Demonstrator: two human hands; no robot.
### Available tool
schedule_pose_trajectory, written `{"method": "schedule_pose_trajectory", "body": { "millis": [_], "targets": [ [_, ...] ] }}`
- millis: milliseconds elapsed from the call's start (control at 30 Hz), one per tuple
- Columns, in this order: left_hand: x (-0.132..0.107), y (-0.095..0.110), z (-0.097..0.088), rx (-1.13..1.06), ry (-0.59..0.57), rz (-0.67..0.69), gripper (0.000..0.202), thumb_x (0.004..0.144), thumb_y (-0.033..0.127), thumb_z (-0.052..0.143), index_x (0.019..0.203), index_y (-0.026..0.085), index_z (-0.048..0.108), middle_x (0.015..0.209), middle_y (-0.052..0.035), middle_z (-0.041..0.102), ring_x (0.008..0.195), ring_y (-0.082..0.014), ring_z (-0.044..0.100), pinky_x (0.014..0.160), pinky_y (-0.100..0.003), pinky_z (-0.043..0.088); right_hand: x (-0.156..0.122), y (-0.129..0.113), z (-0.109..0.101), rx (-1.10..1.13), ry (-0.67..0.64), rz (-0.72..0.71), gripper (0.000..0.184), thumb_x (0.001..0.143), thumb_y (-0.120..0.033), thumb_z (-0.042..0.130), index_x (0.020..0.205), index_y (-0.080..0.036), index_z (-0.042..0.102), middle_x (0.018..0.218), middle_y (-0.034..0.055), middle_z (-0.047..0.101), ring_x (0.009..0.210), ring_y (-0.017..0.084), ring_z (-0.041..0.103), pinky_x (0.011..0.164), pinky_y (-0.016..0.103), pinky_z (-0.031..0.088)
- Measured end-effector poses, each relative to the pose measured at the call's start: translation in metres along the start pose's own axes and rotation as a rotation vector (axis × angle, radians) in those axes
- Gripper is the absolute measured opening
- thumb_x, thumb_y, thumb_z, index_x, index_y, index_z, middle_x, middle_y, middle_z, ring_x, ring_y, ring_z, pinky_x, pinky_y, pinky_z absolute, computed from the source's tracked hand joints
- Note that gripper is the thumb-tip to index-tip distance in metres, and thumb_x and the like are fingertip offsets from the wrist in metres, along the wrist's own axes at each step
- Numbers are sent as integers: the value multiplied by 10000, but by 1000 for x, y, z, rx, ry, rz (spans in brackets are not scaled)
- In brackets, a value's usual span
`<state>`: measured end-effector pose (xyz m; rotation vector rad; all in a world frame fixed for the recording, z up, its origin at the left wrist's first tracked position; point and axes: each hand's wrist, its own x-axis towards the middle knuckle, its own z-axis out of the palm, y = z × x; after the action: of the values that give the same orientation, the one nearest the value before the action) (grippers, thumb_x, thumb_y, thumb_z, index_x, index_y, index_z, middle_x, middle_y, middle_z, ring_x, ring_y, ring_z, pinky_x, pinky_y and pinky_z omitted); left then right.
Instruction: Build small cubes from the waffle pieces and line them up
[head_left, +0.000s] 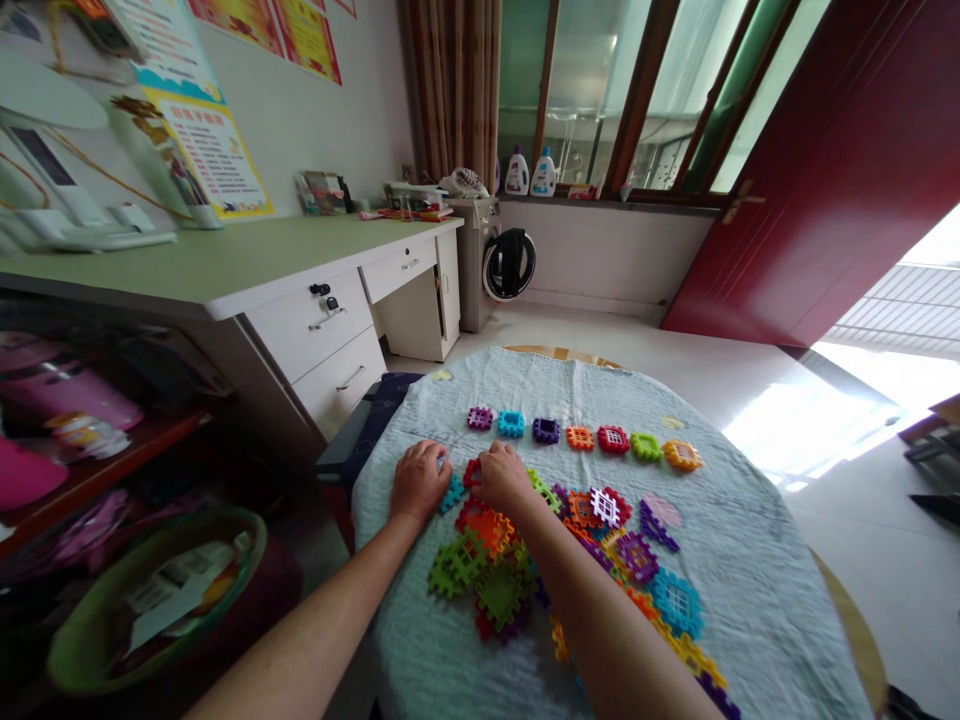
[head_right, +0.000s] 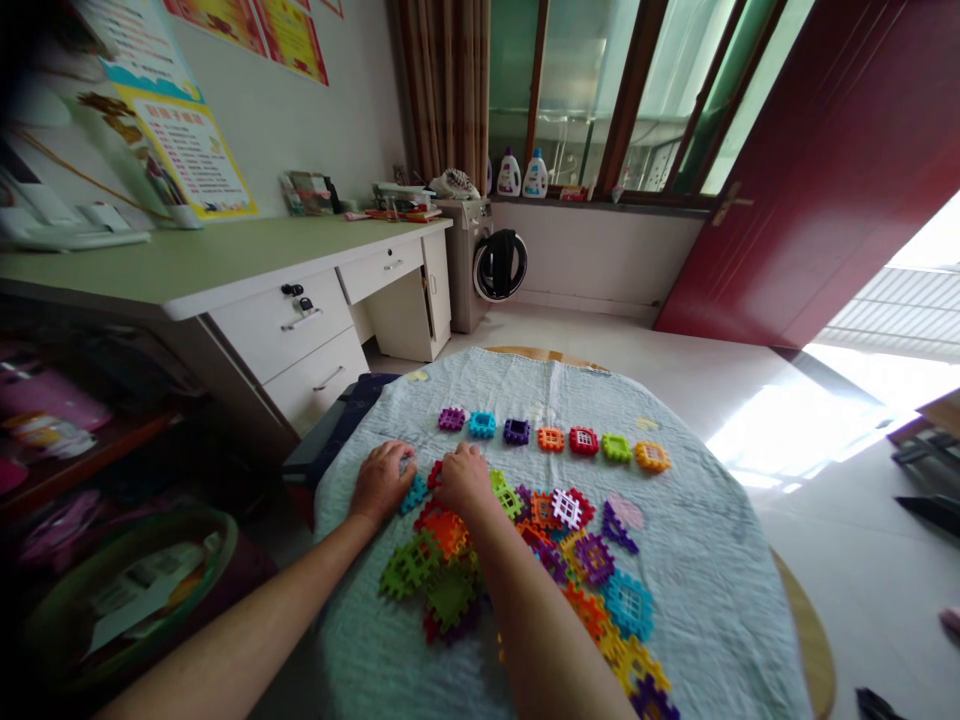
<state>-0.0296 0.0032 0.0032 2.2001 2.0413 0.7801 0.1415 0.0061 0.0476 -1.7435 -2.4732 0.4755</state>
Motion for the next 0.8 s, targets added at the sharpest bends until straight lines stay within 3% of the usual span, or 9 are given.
{"method": "schedule_pose_trajectory", "body": {
  "millis": [633, 733, 800],
  "targets": [
    [-1, 1, -1, -2, 4, -2, 185, 830, 259, 503, 934, 198, 643, 1049, -99, 676, 1030, -264, 604, 949, -382, 463, 1, 0, -3, 9, 16, -11, 293, 724, -304, 691, 968, -142, 701, 1059, 148, 627, 994, 266, 570, 845, 344, 440],
    [0, -1, 0, -10, 21, 6, 189, 826, 264, 494, 924, 207, 644, 1050, -97, 682, 1031, -264, 608, 959, -383, 464, -5, 16, -16, 15, 100, -15, 324, 703, -302, 690, 993, -155, 681, 1063, 127, 610, 983, 251, 546, 862, 343, 422],
    [0, -2, 2, -16, 33, 15, 190, 824, 264, 489, 919, 207, 643, 1048, -98, 682, 1032, -265, 608, 965, -386, 462, -13, 41, -30, 19, 167, 7, 355, 702, -279, 680, 1039, -168, 668, 1077, 110, 596, 987, 244, 529, 868, 341, 405]
  ]
}}
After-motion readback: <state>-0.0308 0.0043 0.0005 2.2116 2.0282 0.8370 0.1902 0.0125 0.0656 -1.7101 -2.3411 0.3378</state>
